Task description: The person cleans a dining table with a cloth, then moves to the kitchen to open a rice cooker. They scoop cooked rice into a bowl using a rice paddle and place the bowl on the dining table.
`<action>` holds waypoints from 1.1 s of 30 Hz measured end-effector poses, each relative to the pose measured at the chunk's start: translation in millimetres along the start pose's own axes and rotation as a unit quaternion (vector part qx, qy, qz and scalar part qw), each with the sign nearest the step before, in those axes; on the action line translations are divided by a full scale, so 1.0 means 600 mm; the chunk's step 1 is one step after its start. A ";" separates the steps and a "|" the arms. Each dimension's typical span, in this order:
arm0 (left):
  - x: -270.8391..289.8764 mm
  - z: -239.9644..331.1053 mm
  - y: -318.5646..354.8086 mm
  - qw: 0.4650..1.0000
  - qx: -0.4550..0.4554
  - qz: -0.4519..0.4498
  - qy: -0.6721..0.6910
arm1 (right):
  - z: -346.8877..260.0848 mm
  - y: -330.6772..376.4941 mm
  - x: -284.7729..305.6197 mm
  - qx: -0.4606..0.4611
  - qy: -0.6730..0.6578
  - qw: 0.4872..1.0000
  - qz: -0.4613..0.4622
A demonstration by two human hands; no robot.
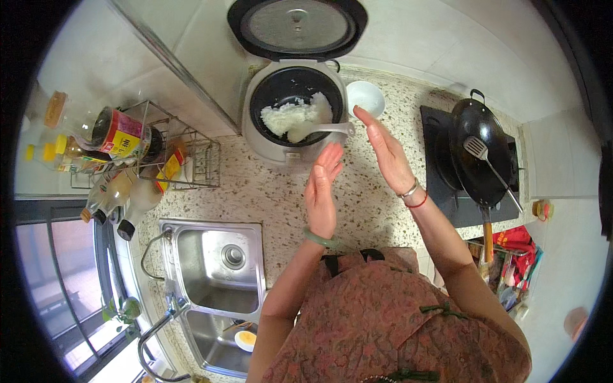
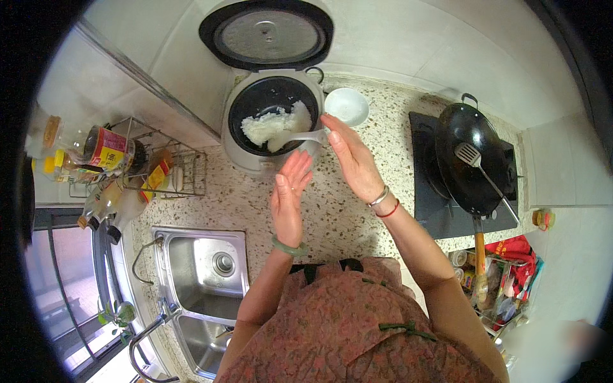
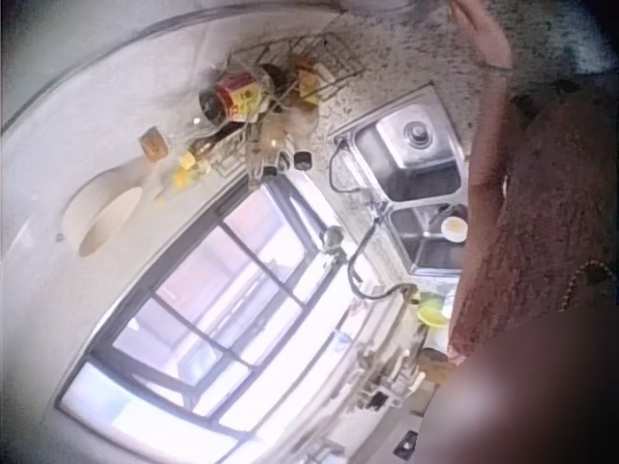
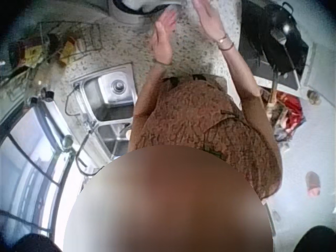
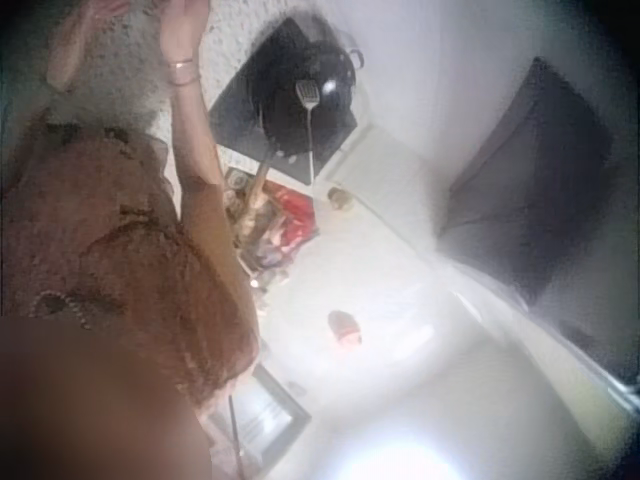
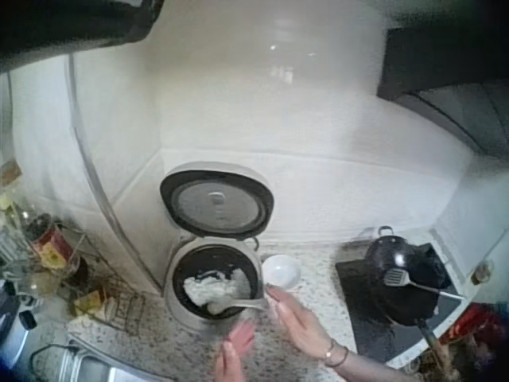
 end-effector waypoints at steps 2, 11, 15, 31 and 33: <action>-0.036 -0.020 0.006 1.000 0.010 -0.013 0.023 | 0.007 0.042 0.006 -0.066 -0.104 0.992 -0.032; -0.183 -0.199 0.102 0.974 0.142 -0.031 0.175 | 0.117 0.285 0.113 -0.195 -0.480 0.850 0.091; -0.256 -0.298 0.190 0.962 0.170 -0.005 0.214 | 0.161 0.432 0.188 -0.220 -0.550 0.793 0.142; -0.493 -0.665 0.464 0.885 0.382 -0.028 0.266 | 0.355 0.885 0.518 -0.270 -0.576 0.631 0.444; -0.513 -0.714 0.469 0.888 0.377 -0.024 0.261 | 0.394 0.912 0.555 -0.257 -0.587 0.606 0.471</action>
Point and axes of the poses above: each hand's wrist, its own y-axis away from the middle knuckle, its own x-axis out of the back of the hand, z = x × y, the point moved 7 cm from there along -y, towards the middle knuckle, and after that the axes turned 7 degrees about x, right-handed, at the moved point
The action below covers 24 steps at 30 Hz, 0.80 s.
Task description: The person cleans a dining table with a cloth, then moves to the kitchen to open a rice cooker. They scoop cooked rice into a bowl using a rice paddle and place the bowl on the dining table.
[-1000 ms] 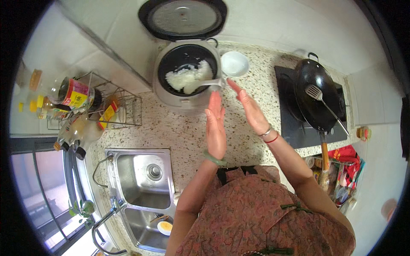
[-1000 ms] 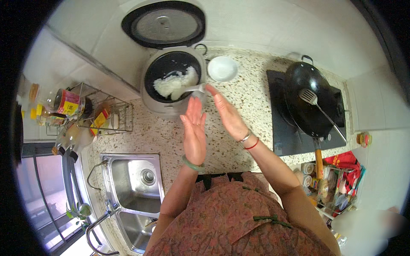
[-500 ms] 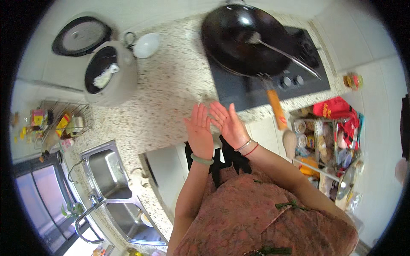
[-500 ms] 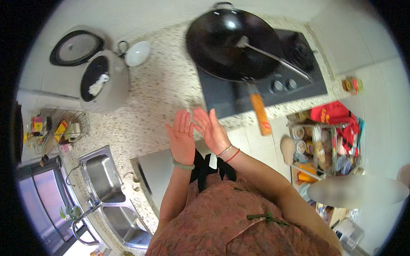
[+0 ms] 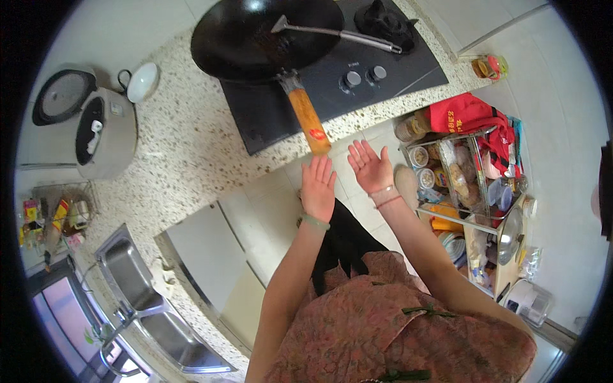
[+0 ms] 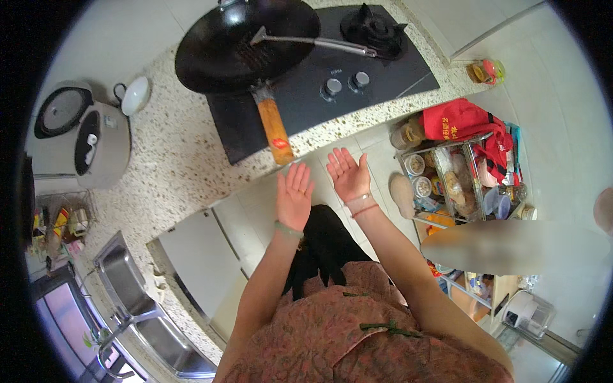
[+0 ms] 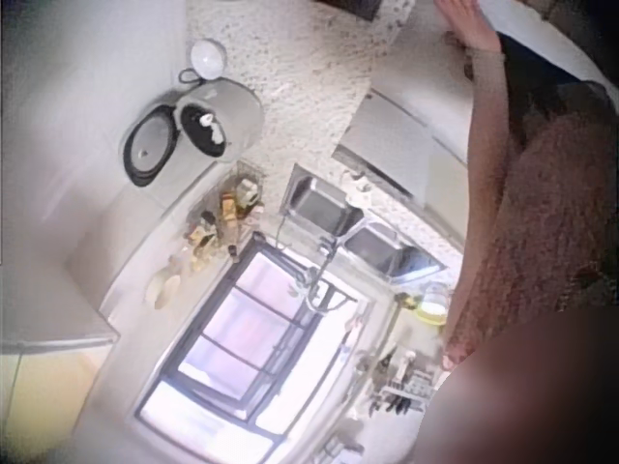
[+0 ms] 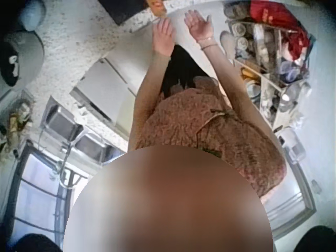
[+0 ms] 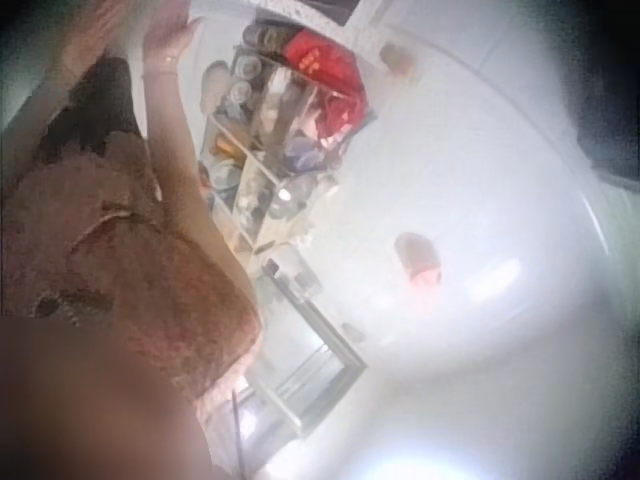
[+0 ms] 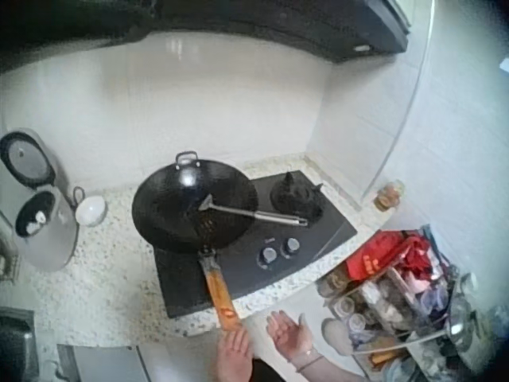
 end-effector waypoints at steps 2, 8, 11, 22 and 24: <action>0.002 -0.033 -0.029 1.000 -0.001 0.010 0.017 | -0.028 -0.038 0.024 0.000 -0.038 0.999 0.010; -0.013 -0.107 -0.085 0.993 -0.002 0.060 0.102 | -0.095 -0.135 0.077 0.005 -0.080 0.993 0.090; -0.005 -0.143 -0.131 0.990 -0.051 0.028 0.125 | -0.096 -0.180 0.121 -0.012 -0.108 0.987 0.115; 0.021 -0.208 -0.254 0.943 -0.198 0.038 0.266 | -0.108 -0.284 0.137 -0.068 -0.083 0.993 0.053; 0.021 -0.208 -0.264 0.939 -0.210 0.027 0.272 | -0.109 -0.286 0.129 -0.076 -0.076 0.994 0.034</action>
Point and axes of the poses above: each hand's wrist, its own y-axis away from the middle knuckle, its own x-axis out of the back of the hand, z = x × y, the point moved 7 cm from there along -y, towards the middle knuckle, and after that the axes turned 7 degrees about x, right-handed, at the moved point
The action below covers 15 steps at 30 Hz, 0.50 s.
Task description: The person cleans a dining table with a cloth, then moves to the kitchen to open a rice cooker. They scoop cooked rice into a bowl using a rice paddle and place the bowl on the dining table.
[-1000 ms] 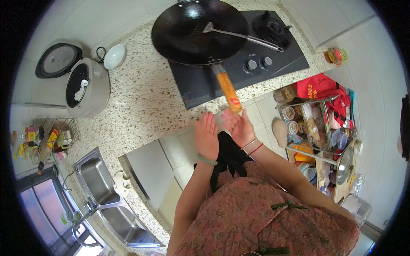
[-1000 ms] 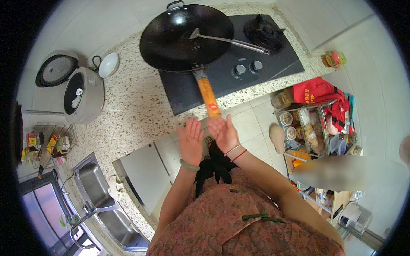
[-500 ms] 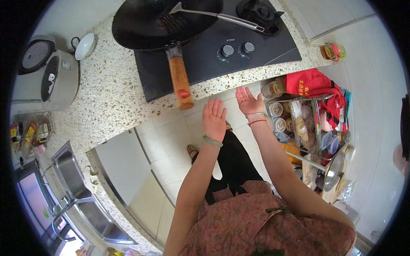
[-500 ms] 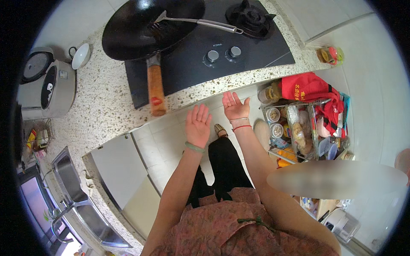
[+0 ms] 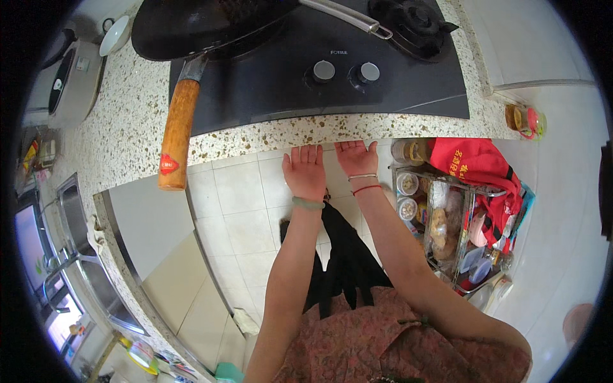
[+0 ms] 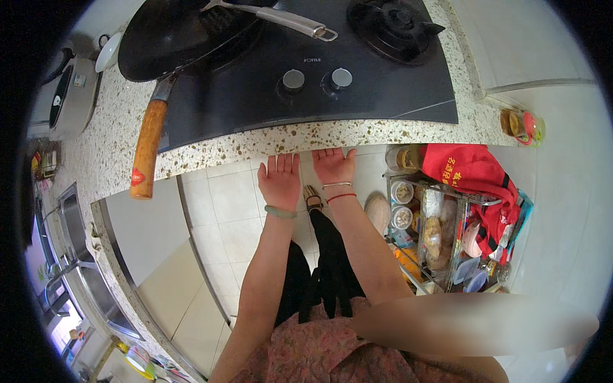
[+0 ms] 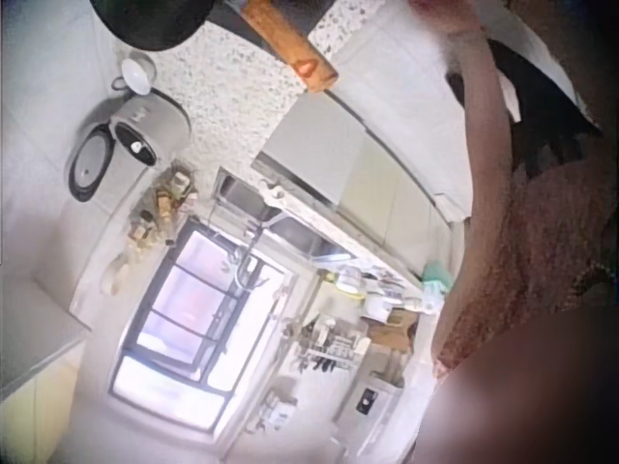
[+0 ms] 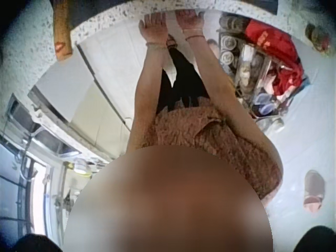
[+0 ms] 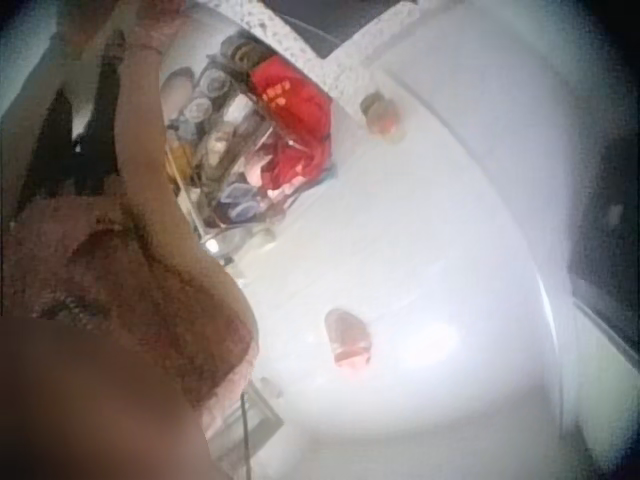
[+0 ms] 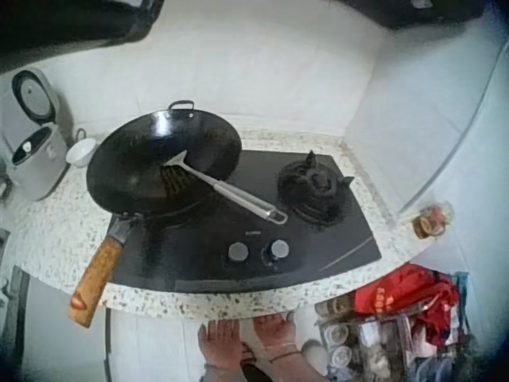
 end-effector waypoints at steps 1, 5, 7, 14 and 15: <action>0.003 -0.001 -0.002 1.000 -0.003 0.004 0.000 | 0.001 0.001 -0.001 -0.003 -0.001 1.000 -0.003; 0.002 -0.005 -0.001 1.000 -0.010 0.001 -0.004 | -0.001 0.000 -0.002 -0.002 0.013 1.000 -0.021; 0.001 -0.003 0.005 1.000 -0.011 0.003 0.005 | -0.005 0.001 -0.002 0.024 0.016 1.000 0.012; -0.019 0.005 0.057 0.999 -0.007 0.000 -0.041 | -0.013 0.037 0.022 0.036 -0.006 0.999 0.010; -0.016 0.006 0.068 0.999 -0.008 0.013 -0.049 | -0.015 0.045 0.030 0.034 0.000 0.999 0.010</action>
Point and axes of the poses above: each hand's wrist, its own y-axis away from the middle knuckle, its own x-axis out of the back of the hand, z = x × y, the point moved 7 cm from there along -y, towards the middle knuckle, and after that the axes turned 7 degrees about x, right-handed, at the moved point
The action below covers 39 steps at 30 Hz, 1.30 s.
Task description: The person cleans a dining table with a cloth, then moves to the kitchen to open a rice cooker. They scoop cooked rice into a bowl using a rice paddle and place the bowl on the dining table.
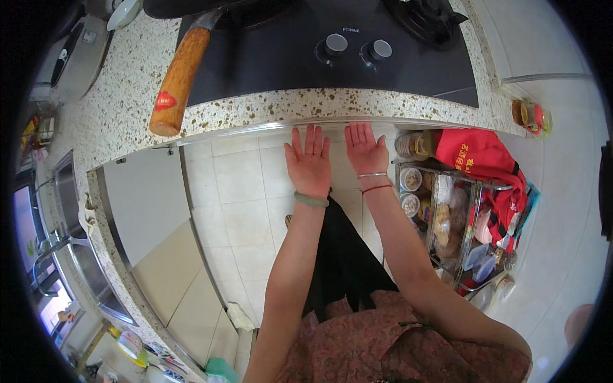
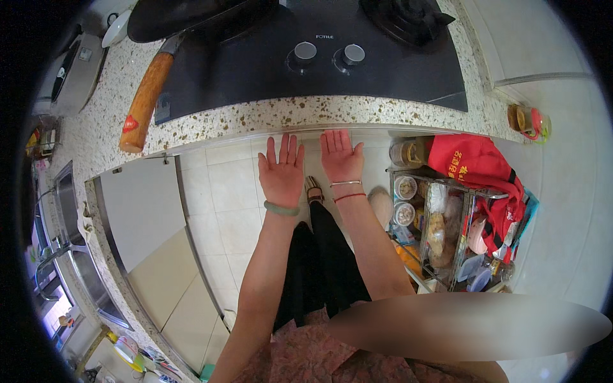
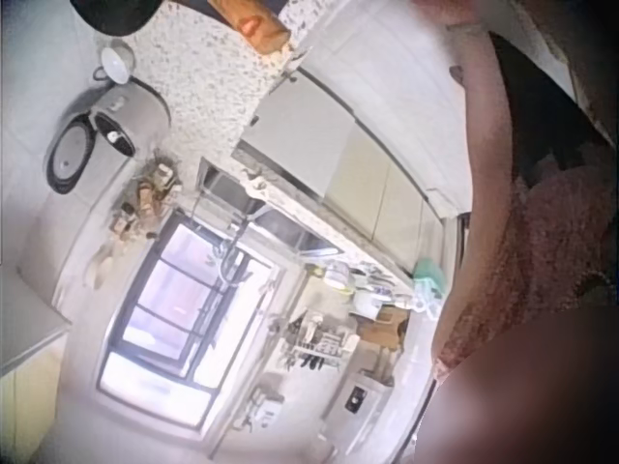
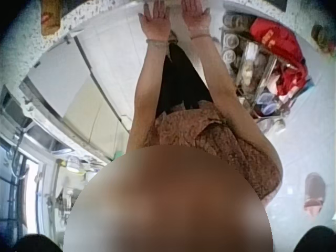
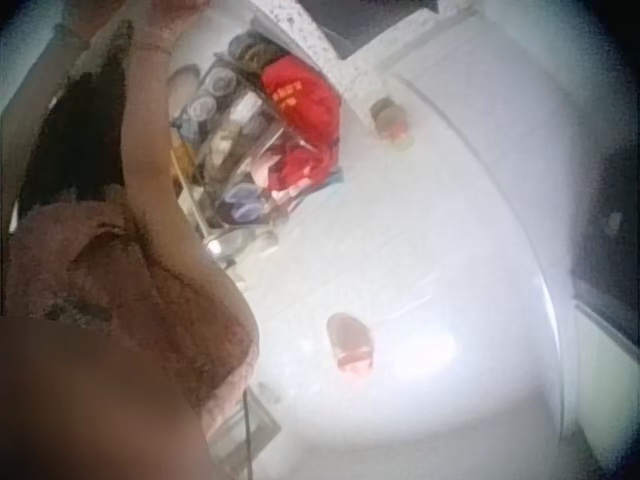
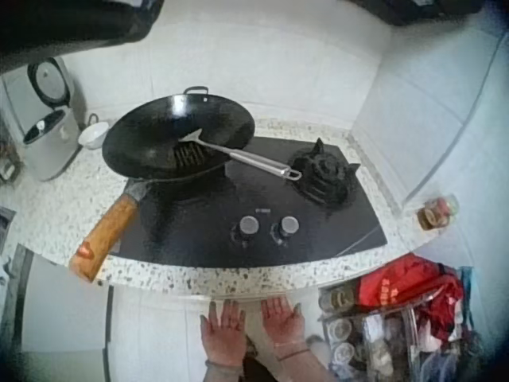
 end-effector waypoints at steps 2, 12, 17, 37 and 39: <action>0.010 0.001 0.022 1.000 0.001 0.026 -0.017 | -0.007 0.018 0.017 -0.003 0.010 1.000 -0.001; 0.065 0.016 0.142 0.994 0.058 0.079 -0.057 | -0.053 0.162 0.115 -0.025 0.078 0.997 0.001; 0.074 0.020 0.205 0.989 0.088 0.075 -0.089 | -0.075 0.226 0.145 -0.057 0.138 0.989 -0.006; -0.001 -0.087 0.198 0.965 0.206 0.008 -0.159 | -0.169 0.113 0.056 0.096 0.485 0.865 -0.089; -0.010 -0.101 0.113 0.969 0.153 -0.011 -0.191 | -0.155 0.055 0.018 0.161 0.541 0.823 -0.063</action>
Point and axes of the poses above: each hand's wrist, its own y-axis away from the middle knuckle, its own x-axis out of the back of the hand, z = x × y, the point moved 7 cm from there along -y, towards the middle knuckle, and after that the axes turned 7 degrees about x, right-handed, at the moved point
